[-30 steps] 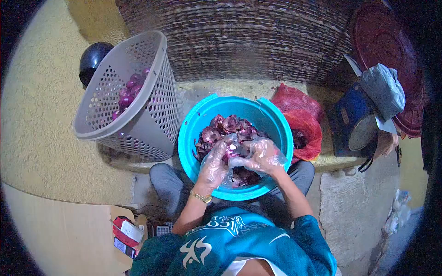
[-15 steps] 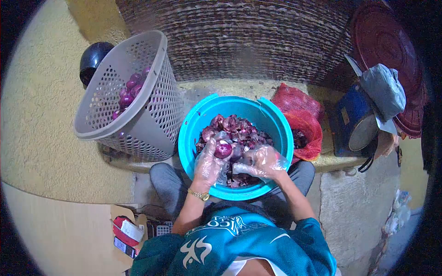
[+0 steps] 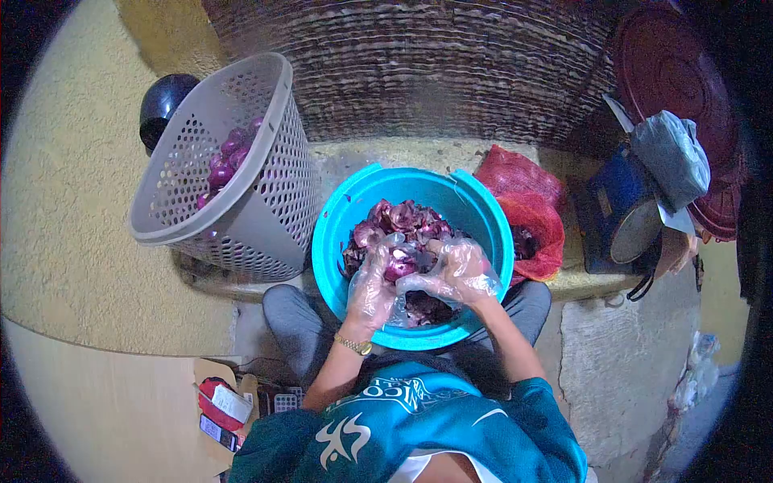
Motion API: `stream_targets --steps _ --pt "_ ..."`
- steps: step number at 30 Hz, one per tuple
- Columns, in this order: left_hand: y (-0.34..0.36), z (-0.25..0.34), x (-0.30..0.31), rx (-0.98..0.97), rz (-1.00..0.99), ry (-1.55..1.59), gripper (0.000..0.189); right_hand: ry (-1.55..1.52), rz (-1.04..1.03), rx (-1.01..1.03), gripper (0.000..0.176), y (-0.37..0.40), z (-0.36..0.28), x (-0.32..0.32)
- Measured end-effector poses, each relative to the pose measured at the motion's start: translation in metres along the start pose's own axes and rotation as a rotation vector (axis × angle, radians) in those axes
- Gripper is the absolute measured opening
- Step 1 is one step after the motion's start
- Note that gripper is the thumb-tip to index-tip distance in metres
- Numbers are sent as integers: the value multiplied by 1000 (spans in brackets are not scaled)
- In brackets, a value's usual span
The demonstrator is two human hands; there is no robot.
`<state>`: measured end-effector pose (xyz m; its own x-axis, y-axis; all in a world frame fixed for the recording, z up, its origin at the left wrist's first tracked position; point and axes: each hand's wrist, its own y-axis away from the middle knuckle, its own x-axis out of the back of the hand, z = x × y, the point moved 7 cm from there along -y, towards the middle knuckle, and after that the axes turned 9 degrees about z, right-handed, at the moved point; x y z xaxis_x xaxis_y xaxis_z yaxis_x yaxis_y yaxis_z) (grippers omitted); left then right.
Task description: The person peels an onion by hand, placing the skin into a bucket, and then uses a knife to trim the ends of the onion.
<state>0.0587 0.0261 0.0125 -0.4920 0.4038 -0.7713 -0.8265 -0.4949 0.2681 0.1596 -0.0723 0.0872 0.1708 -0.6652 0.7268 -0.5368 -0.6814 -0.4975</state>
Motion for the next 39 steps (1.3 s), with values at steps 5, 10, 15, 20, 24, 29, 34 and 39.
stream_targets --steps 5,10,15,20,24,29,34,39 --pt "2 1 0 -57 46 -105 37 35 -72 -18 71 1 4 -10" --pt "1 5 -1 -123 30 -212 37 -49 -132 -29 68 4 5 -19" --pt "3 6 -2 -116 26 -190 36 -36 -138 -23 66 5 -1 -14" --pt "2 6 -4 -116 -9 -203 34 17 -123 -36 70 1 4 -7" --pt "5 6 -6 -97 -2 -168 33 27 -62 9 72 -1 2 -4" --pt "3 3 -4 -80 -16 -141 33 42 -150 -15 70 4 7 -12" --pt "1 3 -4 -91 11 -132 35 -67 -195 4 62 7 4 -15" --pt "-2 2 1 -62 20 -131 40 67 -329 80 64 13 5 -28"
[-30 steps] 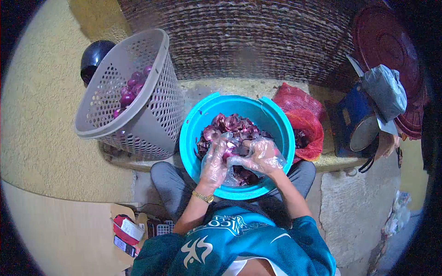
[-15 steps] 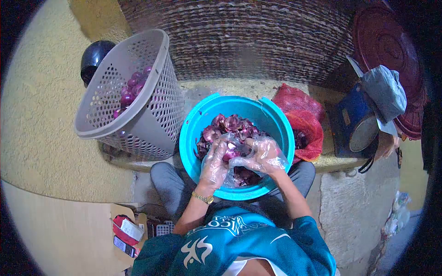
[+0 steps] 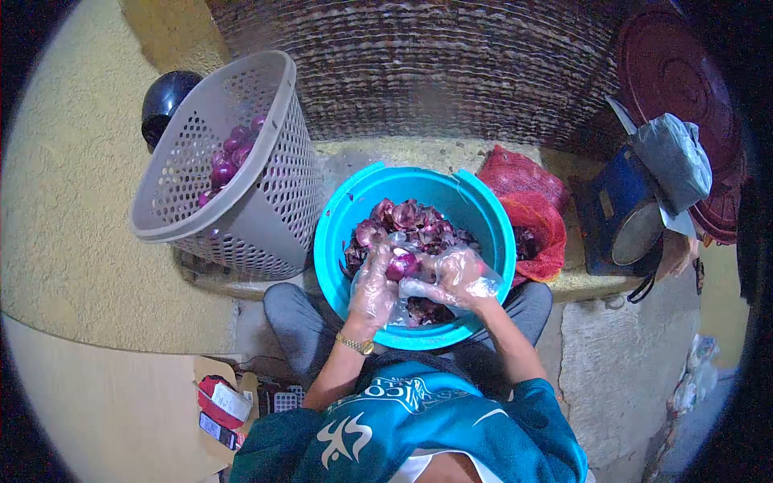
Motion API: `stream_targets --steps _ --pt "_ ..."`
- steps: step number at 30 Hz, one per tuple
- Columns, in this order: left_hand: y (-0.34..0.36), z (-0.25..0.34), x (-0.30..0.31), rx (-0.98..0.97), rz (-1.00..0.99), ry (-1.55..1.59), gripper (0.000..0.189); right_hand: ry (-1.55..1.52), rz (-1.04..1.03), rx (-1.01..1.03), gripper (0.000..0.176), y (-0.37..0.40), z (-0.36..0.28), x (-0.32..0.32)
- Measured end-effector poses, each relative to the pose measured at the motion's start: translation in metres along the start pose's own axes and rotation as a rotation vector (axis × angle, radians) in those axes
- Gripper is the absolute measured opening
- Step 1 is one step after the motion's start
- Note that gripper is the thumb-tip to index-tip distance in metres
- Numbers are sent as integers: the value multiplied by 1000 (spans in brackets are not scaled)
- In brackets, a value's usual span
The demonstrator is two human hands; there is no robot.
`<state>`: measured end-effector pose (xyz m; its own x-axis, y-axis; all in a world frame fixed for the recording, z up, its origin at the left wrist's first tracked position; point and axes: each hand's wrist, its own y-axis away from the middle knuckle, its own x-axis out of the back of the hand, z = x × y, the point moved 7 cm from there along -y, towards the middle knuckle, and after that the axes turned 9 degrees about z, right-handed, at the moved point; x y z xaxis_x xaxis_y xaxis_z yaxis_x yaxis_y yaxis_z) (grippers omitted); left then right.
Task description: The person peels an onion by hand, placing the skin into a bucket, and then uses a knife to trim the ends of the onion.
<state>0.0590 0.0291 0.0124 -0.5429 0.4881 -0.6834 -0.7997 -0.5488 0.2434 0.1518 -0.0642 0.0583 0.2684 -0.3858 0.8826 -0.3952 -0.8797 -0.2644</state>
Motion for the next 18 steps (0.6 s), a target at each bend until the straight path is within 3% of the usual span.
stream_targets --steps 6,14,18 --pt "-10 0 18 90 63 235 48 20 -97 70 66 13 7 -6" --pt "-4 1 10 76 38 253 51 48 73 -75 62 10 13 21" --pt "3 -1 6 104 52 140 54 -46 304 -14 60 -2 4 37"
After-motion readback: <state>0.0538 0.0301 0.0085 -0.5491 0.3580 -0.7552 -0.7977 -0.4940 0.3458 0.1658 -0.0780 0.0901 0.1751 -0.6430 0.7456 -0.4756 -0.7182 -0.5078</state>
